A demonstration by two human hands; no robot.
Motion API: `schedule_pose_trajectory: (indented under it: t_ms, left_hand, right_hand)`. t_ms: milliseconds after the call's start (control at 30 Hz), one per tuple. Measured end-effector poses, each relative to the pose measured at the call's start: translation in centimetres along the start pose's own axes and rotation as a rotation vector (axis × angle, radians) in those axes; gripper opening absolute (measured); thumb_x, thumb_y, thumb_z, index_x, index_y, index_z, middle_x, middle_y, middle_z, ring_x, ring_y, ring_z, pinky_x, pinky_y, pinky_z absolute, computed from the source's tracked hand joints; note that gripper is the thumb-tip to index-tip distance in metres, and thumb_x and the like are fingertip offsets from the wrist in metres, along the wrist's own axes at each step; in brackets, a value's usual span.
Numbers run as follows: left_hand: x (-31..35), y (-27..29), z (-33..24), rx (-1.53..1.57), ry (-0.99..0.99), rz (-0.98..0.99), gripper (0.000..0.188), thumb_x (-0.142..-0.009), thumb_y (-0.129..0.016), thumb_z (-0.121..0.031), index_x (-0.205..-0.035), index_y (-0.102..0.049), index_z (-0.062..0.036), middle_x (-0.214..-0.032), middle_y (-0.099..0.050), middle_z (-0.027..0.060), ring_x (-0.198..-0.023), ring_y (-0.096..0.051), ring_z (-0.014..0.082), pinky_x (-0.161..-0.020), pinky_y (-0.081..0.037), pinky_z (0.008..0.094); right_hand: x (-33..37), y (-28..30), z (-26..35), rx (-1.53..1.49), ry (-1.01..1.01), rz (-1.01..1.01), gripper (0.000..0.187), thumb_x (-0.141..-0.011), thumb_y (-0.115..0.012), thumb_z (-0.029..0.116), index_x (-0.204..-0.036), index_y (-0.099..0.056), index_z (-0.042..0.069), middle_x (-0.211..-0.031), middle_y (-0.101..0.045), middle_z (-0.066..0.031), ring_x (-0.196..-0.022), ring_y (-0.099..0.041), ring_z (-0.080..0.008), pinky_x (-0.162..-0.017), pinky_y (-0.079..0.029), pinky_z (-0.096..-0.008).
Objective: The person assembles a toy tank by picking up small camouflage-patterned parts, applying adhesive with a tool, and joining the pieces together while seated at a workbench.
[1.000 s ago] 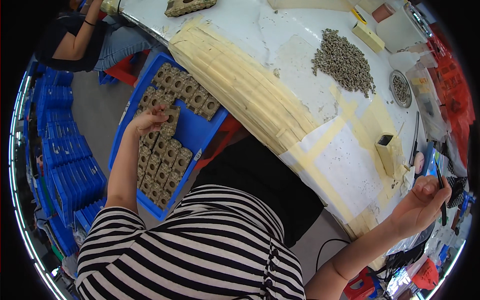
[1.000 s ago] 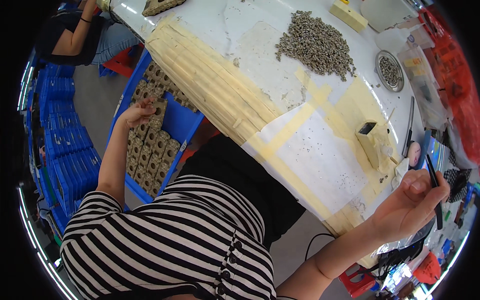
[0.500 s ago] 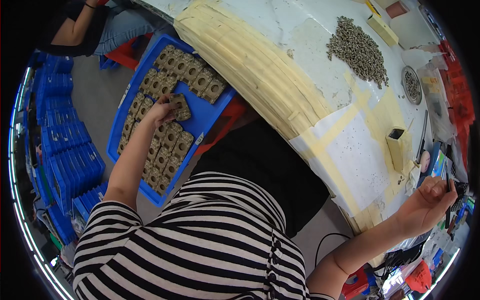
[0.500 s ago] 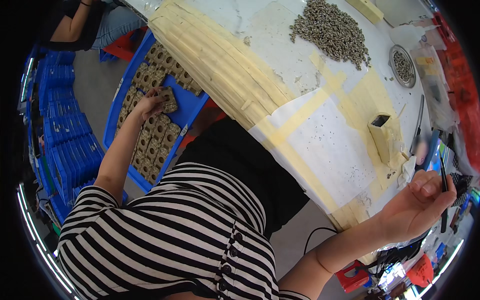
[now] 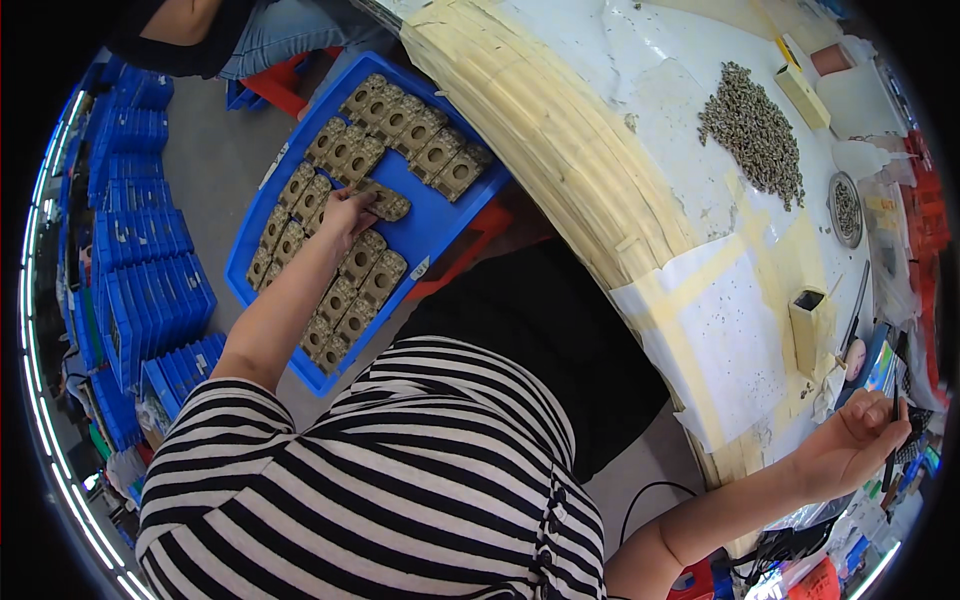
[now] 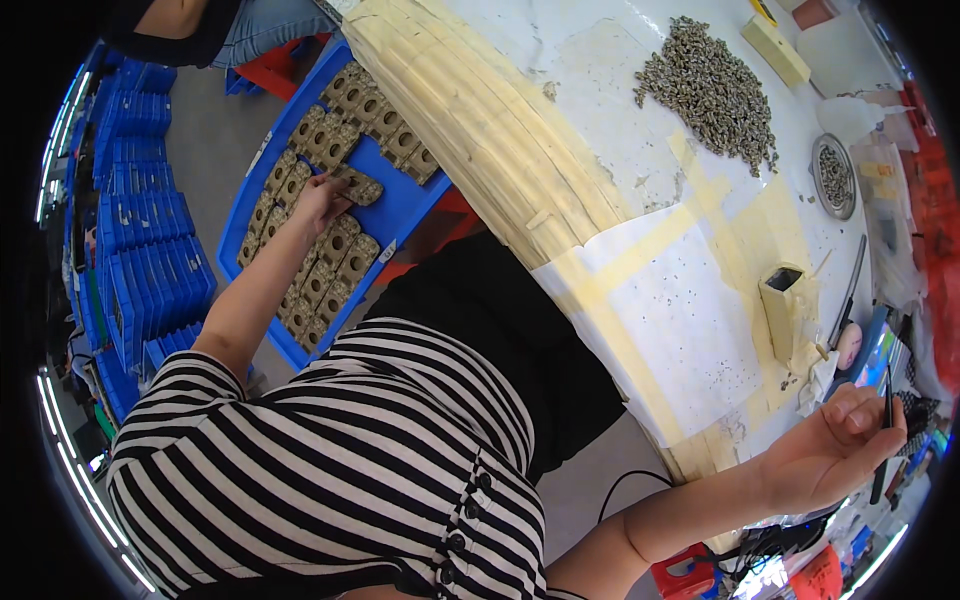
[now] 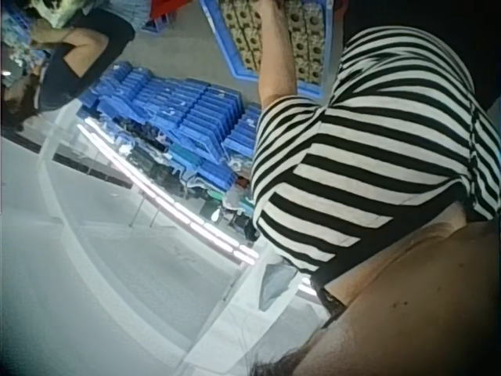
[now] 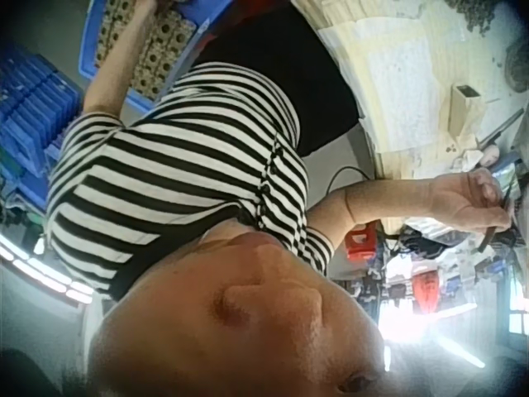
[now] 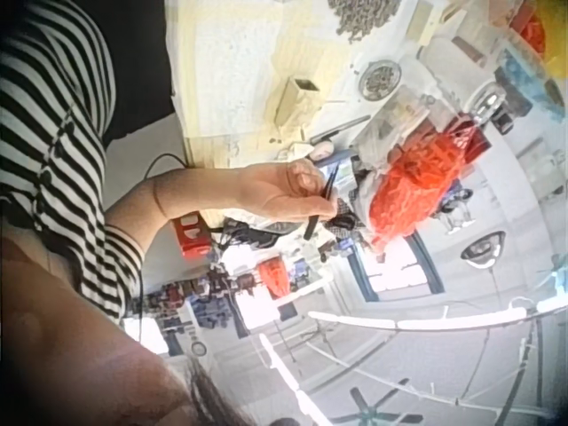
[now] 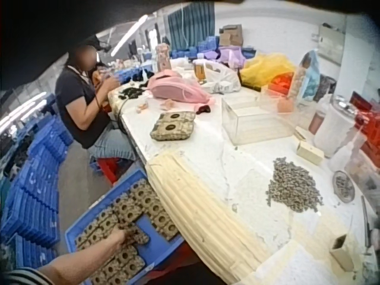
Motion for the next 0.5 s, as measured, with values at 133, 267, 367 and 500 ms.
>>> schedule_pose_trajectory:
  t_ms: [133, 267, 367, 500]
  left_hand:
    - [-2.3, 0.9, 2.2, 0.078, 0.004, -0.033, 0.050, -0.077, -0.069, -0.014, -0.116, -0.041, -0.0034, -0.086, -0.060, 0.0122, -0.059, -0.063, 0.0181, -0.053, -0.053, 0.0286]
    - [2.6, -0.1, -1.5, -0.432, -0.274, -0.145, 0.044, -0.077, -0.071, -0.021, -0.110, -0.047, -0.0037, -0.080, -0.060, 0.0106, -0.059, -0.061, 0.0206, -0.051, -0.051, 0.0301]
    - [5.6, -2.1, -5.5, -0.944, -0.743, -0.135, 0.056, -0.068, -0.075, -0.022, -0.115, -0.049, -0.0058, -0.095, -0.056, 0.0145, -0.081, -0.056, 0.0287, -0.071, -0.048, 0.0383]
    - [10.9, -6.6, -8.2, -1.258, -1.245, 0.188, 0.075, -0.057, -0.078, -0.017, -0.124, -0.046, -0.0120, -0.109, -0.050, 0.0130, -0.106, -0.046, 0.0316, -0.091, -0.039, 0.0423]
  right_hand:
    - [0.1, 0.0, -0.3, -0.034, -0.010, 0.014, 0.029, -0.097, -0.046, 0.024, -0.103, -0.056, -0.002, -0.070, -0.046, -0.0021, -0.068, -0.040, -0.0132, -0.063, -0.033, -0.0265]
    - [0.2, -0.2, -0.2, -0.051, 0.011, 0.028, 0.029, -0.097, -0.045, 0.023, -0.104, -0.056, -0.003, -0.070, -0.046, -0.0020, -0.068, -0.039, -0.0123, -0.064, -0.033, -0.0255]
    - [0.3, -0.4, -0.1, -0.044, 0.004, 0.005, 0.030, -0.097, -0.045, 0.023, -0.105, -0.055, -0.003, -0.071, -0.046, -0.0016, -0.069, -0.039, -0.0114, -0.063, -0.032, -0.0247]
    - [0.5, -0.3, 0.1, 0.005, 0.018, -0.036, 0.030, -0.097, -0.045, 0.024, -0.106, -0.054, -0.003, -0.068, -0.044, -0.0009, -0.067, -0.037, -0.0102, -0.061, -0.031, -0.0240]
Point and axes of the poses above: each hand's wrist, its own x-axis away from the middle knuckle, its own y-axis out of the back of the hand, z = x × y, the point moved 9 cm from there along -x, towards the middle knuckle
